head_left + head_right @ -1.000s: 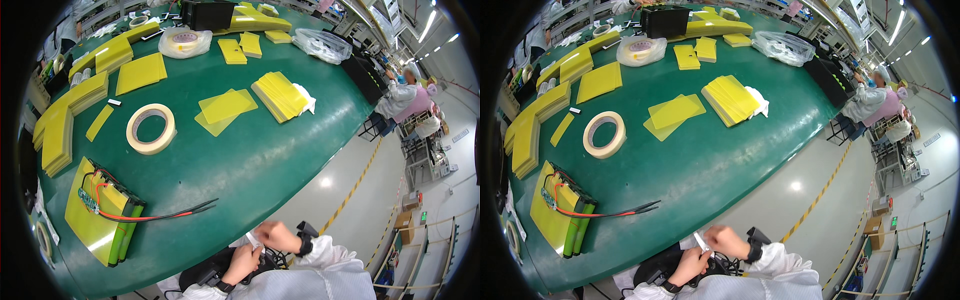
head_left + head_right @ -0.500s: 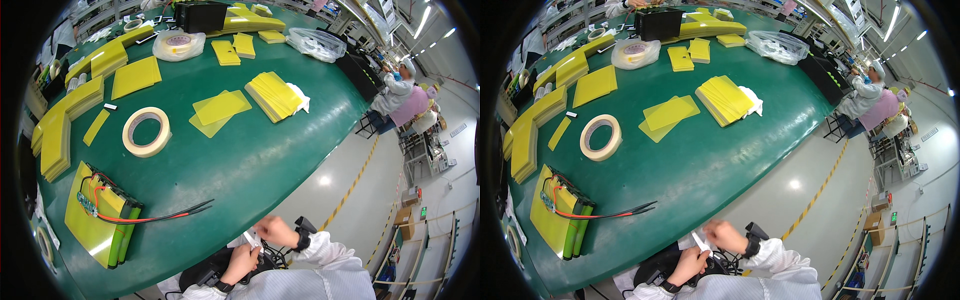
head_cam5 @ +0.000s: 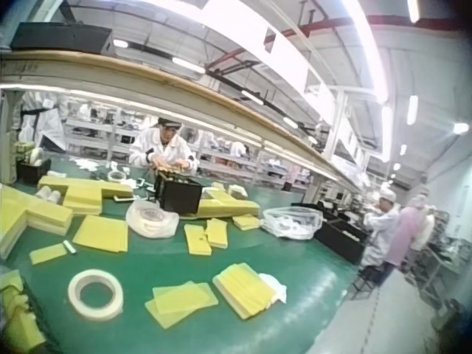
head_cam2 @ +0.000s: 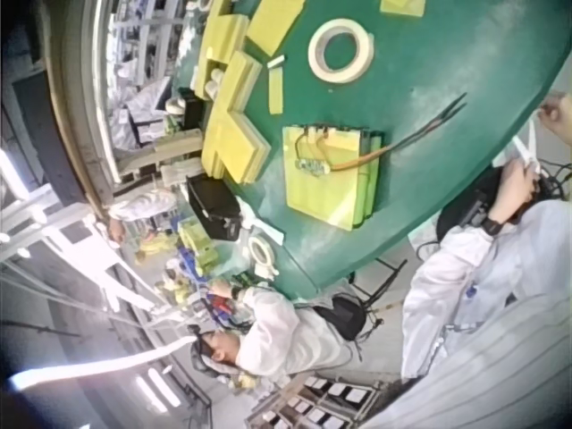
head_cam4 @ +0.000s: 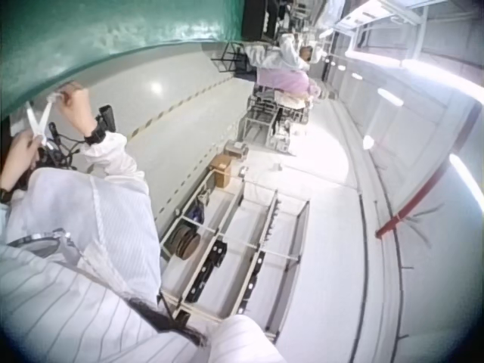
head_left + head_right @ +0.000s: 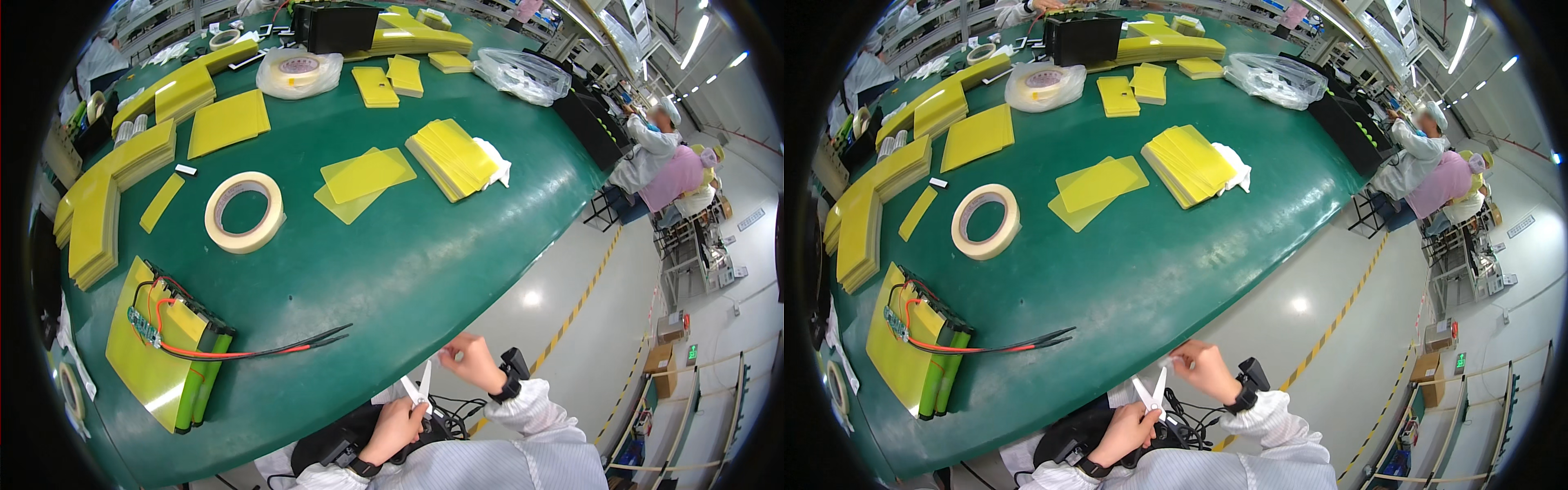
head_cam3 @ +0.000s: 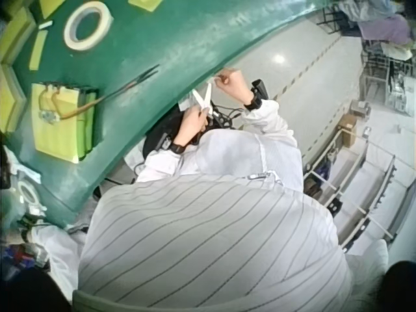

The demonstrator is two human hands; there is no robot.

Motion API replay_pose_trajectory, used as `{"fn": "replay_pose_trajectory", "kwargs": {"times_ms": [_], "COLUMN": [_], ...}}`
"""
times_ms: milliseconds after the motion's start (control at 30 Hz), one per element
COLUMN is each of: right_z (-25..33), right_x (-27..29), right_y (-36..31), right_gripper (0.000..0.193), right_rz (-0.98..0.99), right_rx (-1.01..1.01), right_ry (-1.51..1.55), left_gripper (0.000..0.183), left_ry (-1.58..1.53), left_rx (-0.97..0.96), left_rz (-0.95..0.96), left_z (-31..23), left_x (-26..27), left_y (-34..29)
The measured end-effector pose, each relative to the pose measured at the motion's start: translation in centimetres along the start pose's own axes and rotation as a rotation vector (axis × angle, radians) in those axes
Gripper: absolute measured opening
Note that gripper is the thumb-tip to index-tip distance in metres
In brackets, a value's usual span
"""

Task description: The worker is assembling and taping components for green battery packs on a production line.

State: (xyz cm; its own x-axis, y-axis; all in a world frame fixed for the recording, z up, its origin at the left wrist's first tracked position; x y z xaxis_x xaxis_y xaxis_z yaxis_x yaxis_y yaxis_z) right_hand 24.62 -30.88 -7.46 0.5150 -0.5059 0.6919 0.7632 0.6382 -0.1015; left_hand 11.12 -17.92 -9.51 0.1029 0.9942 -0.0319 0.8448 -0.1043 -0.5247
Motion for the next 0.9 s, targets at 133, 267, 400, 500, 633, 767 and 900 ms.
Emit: {"fn": "replay_pose_trajectory", "kwargs": {"times_ms": [133,267,400,500,633,767,900], "right_z": [2.7,0.3,1.8,0.0,1.7,-0.5,1.4], "right_x": [-2.3,-2.5,-2.9,-2.3,-3.2,-2.5,-3.6], "right_y": [-2.7,-1.1,-2.2,-0.3,-1.9,-0.2,-2.1], "right_gripper": [0.013,0.013,0.014,0.013,0.015,0.014,0.014], "right_rz": [0.178,0.096,0.220,0.141,0.196,0.094,0.152], "right_rx": [0.249,0.050,0.322,0.061,0.333,0.082,0.278], "right_ry": [0.165,0.152,0.120,0.128,0.134,0.151,0.139], "left_gripper": [0.030,0.030,0.029,0.029,0.028,0.027,0.028], "left_ry": [0.018,0.018,0.029,0.017,0.018,-0.025,-0.006], "left_rx": [-0.004,0.020,0.041,0.038,0.019,0.058,0.049], "left_rz": [-0.006,-0.007,0.004,0.008,0.010,0.008,0.007], "left_z": [0.8,0.6,0.6,0.4,0.9,0.6,1.0], "left_x": [-0.2,-0.2,-0.2,-0.2,-0.1,-0.1,-0.2], "left_y": [0.1,0.0,0.0,0.0,0.1,0.1,0.2]}}
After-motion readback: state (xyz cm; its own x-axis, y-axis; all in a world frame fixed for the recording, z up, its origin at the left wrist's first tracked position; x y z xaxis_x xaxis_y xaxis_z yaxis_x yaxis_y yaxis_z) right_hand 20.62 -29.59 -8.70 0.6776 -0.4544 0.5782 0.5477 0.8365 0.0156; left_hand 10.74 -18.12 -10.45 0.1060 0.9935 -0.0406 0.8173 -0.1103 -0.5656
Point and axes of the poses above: each hand's wrist, its own y-axis towards the middle knuckle, its own x-axis out of the back of the hand, z = x × y, the point moved 2 cm from there along y, towards the middle knuckle, and after that the axes turned 1 degree about y, right-handed, at the moved point
